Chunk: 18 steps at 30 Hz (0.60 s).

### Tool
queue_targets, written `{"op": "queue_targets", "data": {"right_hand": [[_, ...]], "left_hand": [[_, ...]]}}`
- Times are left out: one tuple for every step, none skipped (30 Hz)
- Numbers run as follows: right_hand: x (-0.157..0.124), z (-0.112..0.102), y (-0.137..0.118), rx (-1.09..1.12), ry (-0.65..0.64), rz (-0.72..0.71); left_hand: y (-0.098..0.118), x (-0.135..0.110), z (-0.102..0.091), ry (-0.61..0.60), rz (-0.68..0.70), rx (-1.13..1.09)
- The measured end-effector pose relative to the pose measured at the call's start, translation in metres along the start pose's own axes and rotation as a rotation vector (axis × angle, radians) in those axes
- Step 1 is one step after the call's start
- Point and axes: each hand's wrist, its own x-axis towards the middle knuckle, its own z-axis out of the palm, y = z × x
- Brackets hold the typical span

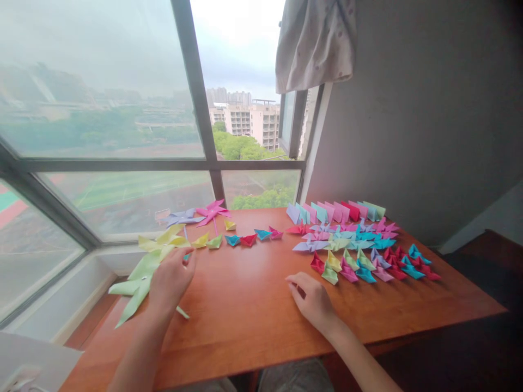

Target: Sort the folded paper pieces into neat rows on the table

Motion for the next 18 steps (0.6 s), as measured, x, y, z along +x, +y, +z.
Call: {"op": "queue_targets", "data": {"right_hand": [[0.0,0.0,0.0,0.0,0.002,0.003],[0.0,0.0,0.0,0.001,0.004,0.006],[0.0,0.0,0.0,0.0,0.006,0.009],[0.0,0.0,0.0,-0.002,0.007,0.012],[0.0,0.0,-0.001,-0.004,0.007,0.014],[0.0,0.0,-0.001,-0.009,0.006,0.016],[0.0,-0.001,-0.002,-0.014,0.006,0.016],[0.0,-0.001,-0.002,-0.02,0.007,0.014],[0.0,-0.001,-0.003,-0.025,0.007,0.009],[0.0,-0.001,-0.003,-0.03,0.009,0.003],[0.0,-0.001,-0.004,-0.035,0.009,-0.002],[0.0,-0.001,-0.004,-0.039,0.008,-0.006],[0.0,-0.001,-0.004,-0.042,0.007,-0.006],[0.001,-0.001,-0.004,-0.044,0.006,-0.005],[0.001,-0.001,-0.004,-0.043,0.007,-0.004],[0.001,-0.002,-0.004,-0.041,0.007,-0.002],[0.001,-0.002,-0.004,-0.037,0.008,-0.001],[0.001,-0.002,-0.004,-0.033,0.008,0.002]], "left_hand": [[-0.007,0.003,-0.004,0.006,-0.011,0.079],[-0.014,0.005,-0.008,0.007,-0.016,0.152],[-0.02,0.007,-0.011,0.005,-0.017,0.218],[-0.025,0.009,-0.013,-0.003,-0.013,0.268],[-0.03,0.011,-0.014,-0.016,-0.009,0.299],[-0.033,0.013,-0.015,-0.033,-0.005,0.323],[-0.036,0.015,-0.015,-0.055,-0.005,0.343],[-0.039,0.016,-0.015,-0.08,-0.008,0.358],[-0.04,0.017,-0.014,-0.104,-0.012,0.367],[-0.042,0.018,-0.014,-0.121,-0.017,0.37],[-0.044,0.019,-0.013,-0.129,-0.019,0.368],[-0.045,0.019,-0.012,-0.131,-0.017,0.36],[-0.046,0.019,-0.011,-0.125,-0.013,0.346],[-0.047,0.019,-0.011,-0.114,-0.008,0.328],[-0.048,0.018,-0.011,-0.102,-0.004,0.309],[-0.048,0.018,-0.011,-0.092,0.0,0.293],[-0.047,0.016,-0.012,-0.08,0.007,0.275],[-0.046,0.014,-0.012,-0.066,0.018,0.251]]}}
